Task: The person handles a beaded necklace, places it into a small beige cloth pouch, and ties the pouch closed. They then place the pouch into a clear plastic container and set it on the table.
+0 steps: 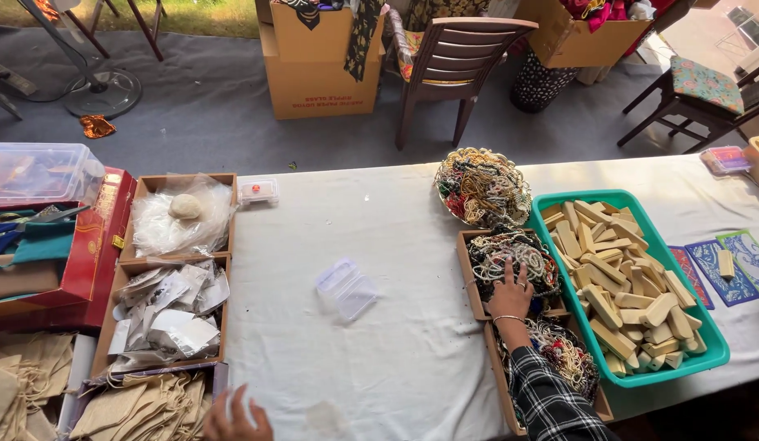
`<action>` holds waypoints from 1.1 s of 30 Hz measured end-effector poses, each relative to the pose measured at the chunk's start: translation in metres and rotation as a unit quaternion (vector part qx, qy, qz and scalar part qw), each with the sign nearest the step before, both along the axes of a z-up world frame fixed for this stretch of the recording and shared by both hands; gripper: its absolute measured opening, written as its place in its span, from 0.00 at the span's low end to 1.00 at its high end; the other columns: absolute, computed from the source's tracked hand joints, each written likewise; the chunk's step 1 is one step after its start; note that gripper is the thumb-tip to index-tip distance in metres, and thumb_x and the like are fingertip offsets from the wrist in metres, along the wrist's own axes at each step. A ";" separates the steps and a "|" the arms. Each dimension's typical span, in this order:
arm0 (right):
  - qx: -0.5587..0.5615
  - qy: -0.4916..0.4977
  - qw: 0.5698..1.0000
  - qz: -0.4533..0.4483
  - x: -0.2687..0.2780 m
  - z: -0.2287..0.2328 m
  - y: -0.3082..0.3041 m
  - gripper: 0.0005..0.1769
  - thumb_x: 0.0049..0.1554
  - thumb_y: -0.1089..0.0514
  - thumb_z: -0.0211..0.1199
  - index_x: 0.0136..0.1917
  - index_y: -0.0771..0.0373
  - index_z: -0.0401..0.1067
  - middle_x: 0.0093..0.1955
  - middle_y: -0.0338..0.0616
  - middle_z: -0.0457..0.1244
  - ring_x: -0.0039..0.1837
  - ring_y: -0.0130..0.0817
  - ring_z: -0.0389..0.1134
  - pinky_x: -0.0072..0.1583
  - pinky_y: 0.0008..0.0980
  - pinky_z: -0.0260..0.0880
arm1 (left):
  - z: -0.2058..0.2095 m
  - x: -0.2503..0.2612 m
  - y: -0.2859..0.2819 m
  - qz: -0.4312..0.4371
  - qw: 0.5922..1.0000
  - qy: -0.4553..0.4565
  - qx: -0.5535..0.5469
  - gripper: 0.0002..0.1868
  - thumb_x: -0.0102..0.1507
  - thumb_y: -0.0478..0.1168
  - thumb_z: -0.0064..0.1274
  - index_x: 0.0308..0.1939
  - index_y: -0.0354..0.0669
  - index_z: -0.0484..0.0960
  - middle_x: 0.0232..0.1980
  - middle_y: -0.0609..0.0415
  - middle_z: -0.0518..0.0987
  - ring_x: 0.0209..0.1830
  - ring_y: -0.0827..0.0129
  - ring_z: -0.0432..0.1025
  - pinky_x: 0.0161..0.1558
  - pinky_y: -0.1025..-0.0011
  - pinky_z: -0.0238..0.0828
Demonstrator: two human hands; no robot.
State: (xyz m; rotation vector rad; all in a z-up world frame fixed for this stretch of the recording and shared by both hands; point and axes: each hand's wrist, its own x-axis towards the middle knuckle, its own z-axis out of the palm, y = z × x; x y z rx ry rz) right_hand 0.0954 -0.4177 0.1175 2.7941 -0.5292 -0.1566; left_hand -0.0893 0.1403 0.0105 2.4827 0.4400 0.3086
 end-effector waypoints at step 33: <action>0.790 -0.024 0.594 -0.148 -0.087 -0.104 0.168 0.09 0.56 0.63 0.65 0.52 0.61 0.76 0.44 0.36 0.71 0.47 0.25 0.71 0.51 0.24 0.69 | -0.003 0.089 -0.158 -0.214 0.824 0.264 -0.453 0.10 0.66 0.44 0.59 0.45 0.43 0.89 0.29 0.57 0.83 0.30 0.77 0.73 0.37 0.74 0.72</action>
